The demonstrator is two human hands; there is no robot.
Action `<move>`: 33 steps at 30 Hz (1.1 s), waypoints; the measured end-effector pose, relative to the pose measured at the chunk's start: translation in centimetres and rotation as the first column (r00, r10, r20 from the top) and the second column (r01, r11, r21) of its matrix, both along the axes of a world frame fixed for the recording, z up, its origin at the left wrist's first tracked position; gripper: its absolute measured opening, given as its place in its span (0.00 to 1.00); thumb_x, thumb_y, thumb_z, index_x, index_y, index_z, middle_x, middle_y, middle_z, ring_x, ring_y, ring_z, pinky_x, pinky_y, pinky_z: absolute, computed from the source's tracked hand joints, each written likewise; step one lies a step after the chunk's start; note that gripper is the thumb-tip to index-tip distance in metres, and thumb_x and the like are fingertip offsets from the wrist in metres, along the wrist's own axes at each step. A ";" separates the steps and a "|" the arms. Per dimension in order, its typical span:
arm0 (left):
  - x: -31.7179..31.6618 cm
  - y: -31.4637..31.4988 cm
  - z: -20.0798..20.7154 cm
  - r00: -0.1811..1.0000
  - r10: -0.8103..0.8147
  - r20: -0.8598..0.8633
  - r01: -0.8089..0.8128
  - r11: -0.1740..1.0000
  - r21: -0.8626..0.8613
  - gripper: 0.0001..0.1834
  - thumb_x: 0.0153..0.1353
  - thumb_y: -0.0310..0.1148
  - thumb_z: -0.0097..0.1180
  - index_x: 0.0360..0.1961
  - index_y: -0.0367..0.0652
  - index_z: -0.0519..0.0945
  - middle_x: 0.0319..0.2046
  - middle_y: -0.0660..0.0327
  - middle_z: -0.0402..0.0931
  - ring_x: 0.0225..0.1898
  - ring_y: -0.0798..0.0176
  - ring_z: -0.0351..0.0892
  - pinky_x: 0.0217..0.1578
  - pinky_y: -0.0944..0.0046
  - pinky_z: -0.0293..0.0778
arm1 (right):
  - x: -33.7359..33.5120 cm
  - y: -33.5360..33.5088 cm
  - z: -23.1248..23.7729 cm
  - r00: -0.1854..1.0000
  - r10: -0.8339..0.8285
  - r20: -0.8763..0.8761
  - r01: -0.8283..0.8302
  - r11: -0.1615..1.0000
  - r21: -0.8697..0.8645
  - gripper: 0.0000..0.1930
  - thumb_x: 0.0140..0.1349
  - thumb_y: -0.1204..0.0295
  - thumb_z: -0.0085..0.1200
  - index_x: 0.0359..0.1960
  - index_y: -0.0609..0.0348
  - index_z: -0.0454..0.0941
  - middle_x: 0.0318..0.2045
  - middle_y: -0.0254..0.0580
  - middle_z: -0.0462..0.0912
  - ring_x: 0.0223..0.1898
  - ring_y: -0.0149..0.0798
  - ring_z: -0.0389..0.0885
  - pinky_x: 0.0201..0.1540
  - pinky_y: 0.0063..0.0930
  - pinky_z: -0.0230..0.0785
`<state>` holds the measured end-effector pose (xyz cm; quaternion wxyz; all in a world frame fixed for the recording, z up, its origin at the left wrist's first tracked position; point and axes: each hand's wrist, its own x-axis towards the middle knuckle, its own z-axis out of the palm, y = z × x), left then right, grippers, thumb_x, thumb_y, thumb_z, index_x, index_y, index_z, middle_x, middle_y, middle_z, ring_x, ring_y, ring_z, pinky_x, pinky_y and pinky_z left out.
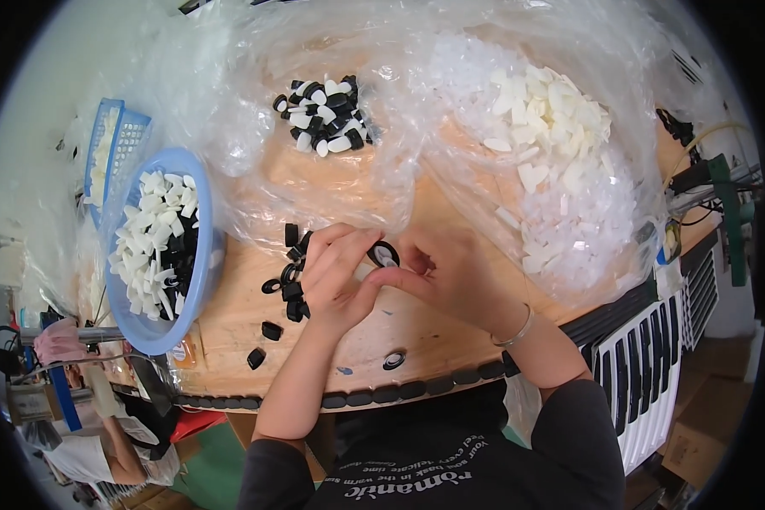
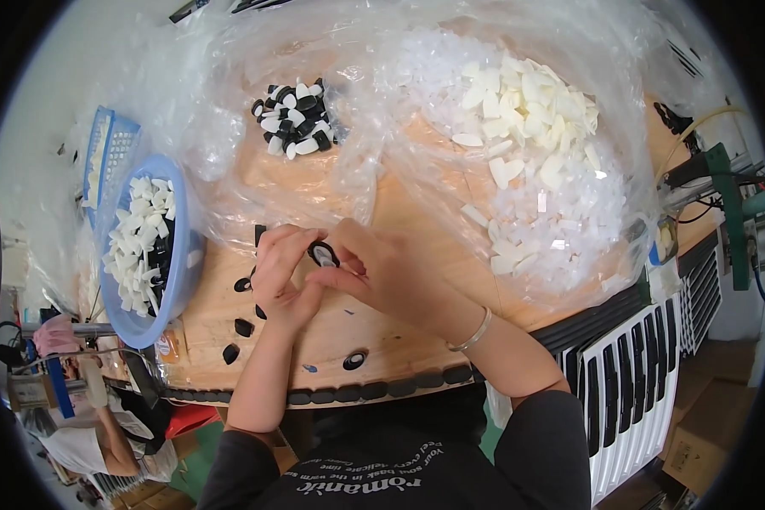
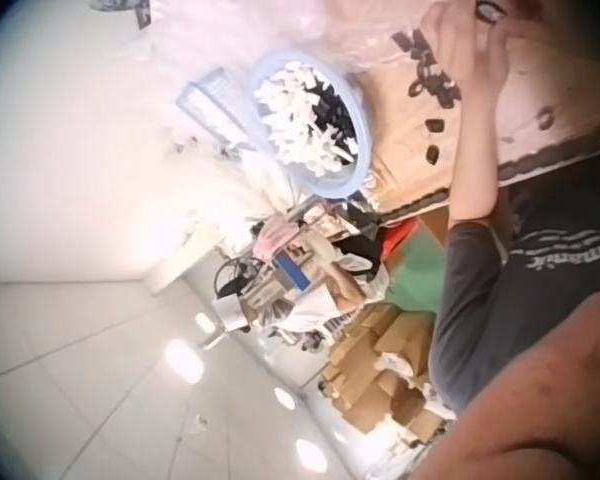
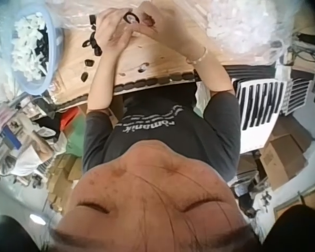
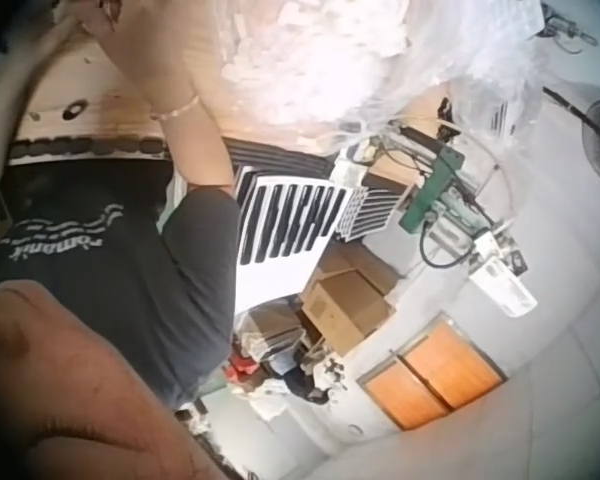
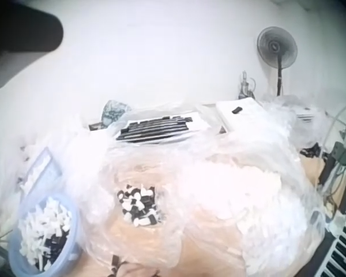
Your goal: The worker manually assembles small white plastic components into black plastic bases on a factory workbench.
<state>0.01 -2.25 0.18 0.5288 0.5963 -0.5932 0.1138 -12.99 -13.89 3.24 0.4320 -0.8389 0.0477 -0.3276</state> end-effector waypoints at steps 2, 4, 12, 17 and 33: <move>0.1 0.1 -0.1 1.000 0.015 0.015 -0.015 1.000 -0.025 0.24 0.38 0.21 0.68 0.42 0.34 0.81 0.36 0.55 0.82 0.39 0.52 0.76 0.39 0.60 0.72 | 0.0 -0.1 -0.3 0.999 -0.009 -0.036 0.013 0.993 0.115 0.17 0.53 0.71 0.69 0.25 0.55 0.67 0.16 0.26 0.66 0.17 0.21 0.60 0.20 0.17 0.54; 0.1 0.1 -0.1 1.000 0.020 0.022 -0.019 0.999 -0.045 0.24 0.38 0.21 0.68 0.42 0.34 0.81 0.36 0.55 0.82 0.38 0.52 0.76 0.39 0.60 0.73 | 0.2 0.1 -0.9 0.998 0.029 -0.062 -0.010 0.961 0.278 0.17 0.53 0.71 0.68 0.27 0.55 0.66 0.17 0.24 0.66 0.18 0.21 0.59 0.21 0.16 0.54; -0.1 0.3 0.3 1.000 -0.010 0.008 0.011 0.998 -0.060 0.24 0.39 0.23 0.70 0.42 0.35 0.81 0.35 0.55 0.83 0.39 0.52 0.77 0.41 0.60 0.73 | 0.3 0.1 -0.9 0.982 0.187 -0.012 -0.158 0.859 0.487 0.12 0.58 0.74 0.62 0.39 0.59 0.70 0.25 0.25 0.70 0.25 0.17 0.65 0.30 0.14 0.62; 0.0 0.3 0.5 1.000 -0.005 0.008 0.005 0.999 -0.047 0.25 0.38 0.24 0.71 0.43 0.35 0.82 0.36 0.55 0.83 0.41 0.53 0.76 0.42 0.61 0.72 | 0.4 0.1 -1.1 0.971 0.235 -0.044 -0.155 0.760 0.631 0.10 0.61 0.72 0.60 0.40 0.63 0.76 0.25 0.27 0.75 0.25 0.17 0.69 0.27 0.13 0.61; 0.1 0.1 -0.1 1.000 0.020 0.002 -0.020 1.000 0.005 0.25 0.40 0.26 0.70 0.44 0.36 0.81 0.39 0.56 0.84 0.41 0.55 0.79 0.42 0.62 0.70 | 0.8 0.4 -1.7 0.971 0.238 0.022 -0.172 0.633 0.755 0.06 0.61 0.75 0.58 0.37 0.64 0.78 0.29 0.29 0.80 0.28 0.17 0.73 0.30 0.14 0.67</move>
